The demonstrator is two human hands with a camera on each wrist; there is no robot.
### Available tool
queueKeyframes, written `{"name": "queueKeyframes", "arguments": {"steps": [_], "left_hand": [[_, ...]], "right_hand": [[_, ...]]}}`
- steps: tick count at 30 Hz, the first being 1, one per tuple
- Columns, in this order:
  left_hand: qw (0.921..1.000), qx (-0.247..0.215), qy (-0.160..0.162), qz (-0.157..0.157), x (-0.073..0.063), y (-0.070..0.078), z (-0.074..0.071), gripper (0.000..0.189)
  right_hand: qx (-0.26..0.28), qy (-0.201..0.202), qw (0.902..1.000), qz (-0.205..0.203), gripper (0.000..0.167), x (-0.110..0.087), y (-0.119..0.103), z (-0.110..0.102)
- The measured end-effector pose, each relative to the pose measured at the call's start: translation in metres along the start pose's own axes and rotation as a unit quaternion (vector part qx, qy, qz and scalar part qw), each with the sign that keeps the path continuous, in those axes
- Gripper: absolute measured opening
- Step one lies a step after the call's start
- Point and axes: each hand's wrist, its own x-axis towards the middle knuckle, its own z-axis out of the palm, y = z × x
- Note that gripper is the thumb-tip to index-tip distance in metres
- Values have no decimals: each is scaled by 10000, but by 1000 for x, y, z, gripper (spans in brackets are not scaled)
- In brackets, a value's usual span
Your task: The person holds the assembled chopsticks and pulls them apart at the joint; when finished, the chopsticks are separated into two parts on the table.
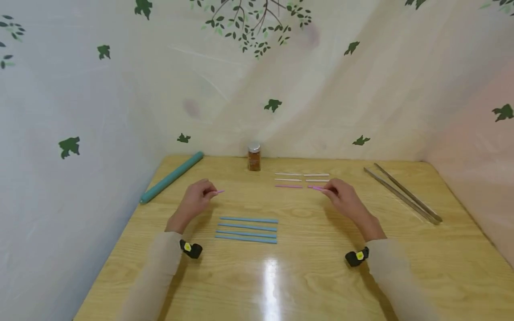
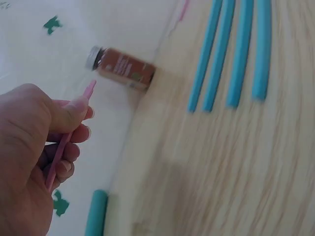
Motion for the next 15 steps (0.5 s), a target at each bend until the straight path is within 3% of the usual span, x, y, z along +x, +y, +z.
{"name": "queueKeyframes", "arguments": {"steps": [3,5,9,15], "left_hand": [[9998,-61,-179,79,-4,-8,-7,8],[9992,-123,-315,215,1,-4,-6,10],[9980,-142,-519,342,12,11,7,10],[9969,-237,-689,294,28,34,35,10]], "right_hand": [[71,-108,9997,195,5,-10,12,-14],[170,-145,9994,248,8,-9,14,-19],[255,-107,9991,315,7,-9,15,-19],[180,20,9982,577,11,-12,24,-16]]}}
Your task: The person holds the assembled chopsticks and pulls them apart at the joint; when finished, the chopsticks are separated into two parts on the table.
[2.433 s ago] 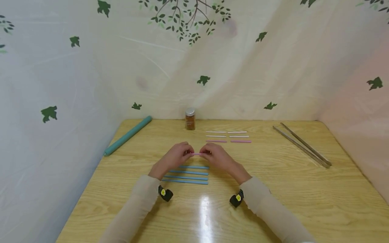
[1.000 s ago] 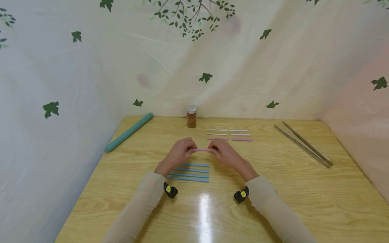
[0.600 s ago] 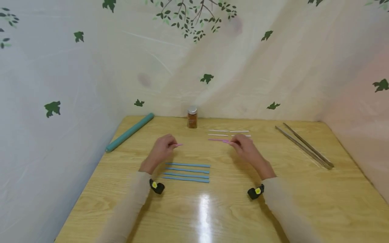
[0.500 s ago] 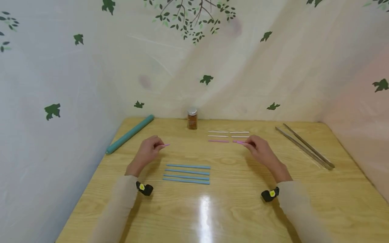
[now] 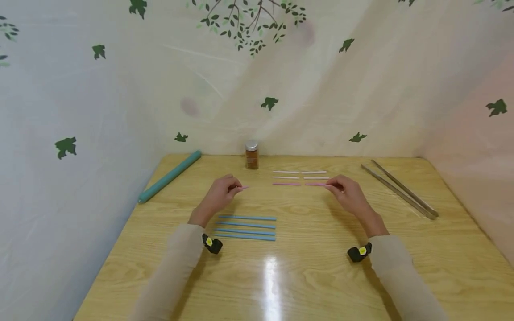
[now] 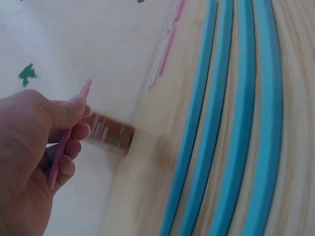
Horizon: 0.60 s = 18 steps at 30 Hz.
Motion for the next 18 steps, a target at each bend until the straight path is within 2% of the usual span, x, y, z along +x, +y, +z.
{"name": "queueKeyframes", "arguments": {"steps": [8,15,18], "left_hand": [[9988,-19,-476,-137,28,22,40,13],[9979,-156,-631,48,46,34,71,16],[9971,-198,-739,13,50,40,82,18]], "right_hand": [[68,-219,9991,364,14,-1,11,-2],[54,-427,9985,334,14,-2,18,-2],[100,-483,9982,345,14,-3,20,0]]}}
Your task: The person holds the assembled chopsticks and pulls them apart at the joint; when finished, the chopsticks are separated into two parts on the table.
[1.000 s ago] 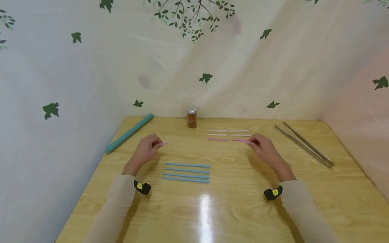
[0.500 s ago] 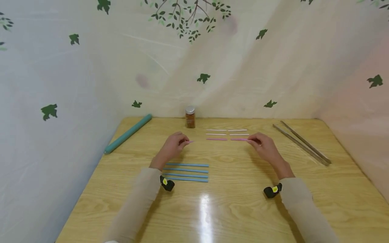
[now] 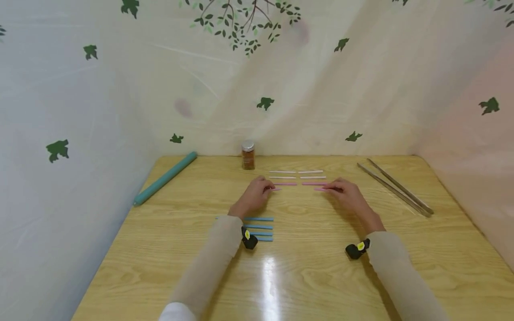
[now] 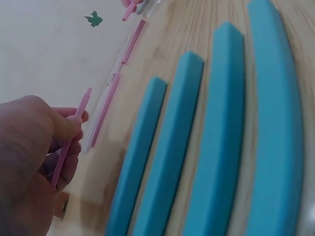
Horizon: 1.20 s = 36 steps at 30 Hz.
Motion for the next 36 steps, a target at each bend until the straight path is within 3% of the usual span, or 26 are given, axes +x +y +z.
{"name": "queueKeyframes", "arguments": {"steps": [6,9,12,19,27,36], "left_hand": [[10000,-73,-41,43,11,9,14,15],[9999,-110,-12,-68,16,12,19,12],[9994,-204,-51,-261,21,14,23,11],[9989,-262,-30,-390,27,15,32,12],[9993,-223,155,-248,27,18,38,12],[9995,-8,261,-189,28,18,39,12]], "right_hand": [[544,-344,9961,604,19,4,3,7],[844,-498,9903,985,22,7,4,12],[852,-558,9888,1095,23,10,5,15],[699,-487,9921,919,20,15,7,20],[352,-263,9984,358,14,17,13,27],[355,-356,9979,407,15,20,9,27]]}}
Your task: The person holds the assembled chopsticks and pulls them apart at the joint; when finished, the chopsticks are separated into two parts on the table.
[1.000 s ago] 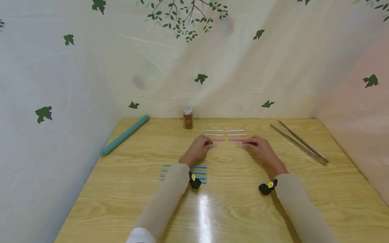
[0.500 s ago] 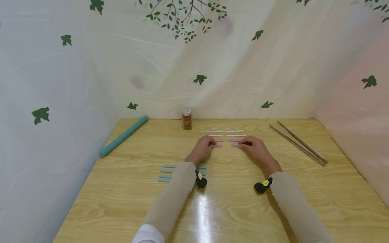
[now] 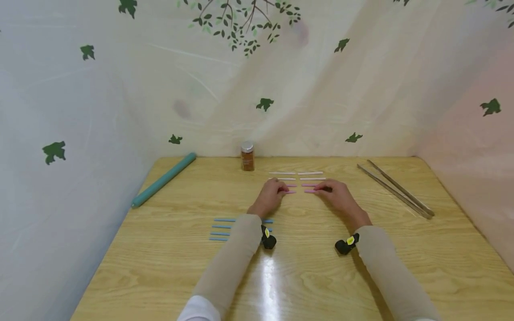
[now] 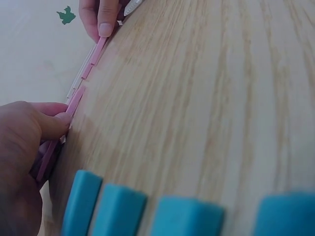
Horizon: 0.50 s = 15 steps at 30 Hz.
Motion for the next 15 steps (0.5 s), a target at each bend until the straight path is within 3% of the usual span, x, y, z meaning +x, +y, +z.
{"name": "queueKeyframes", "arguments": {"steps": [15], "left_hand": [[9997,235,28,50,2,1,4,12]], "right_hand": [[-278,152,9990,-303,12,0,1,2]]}}
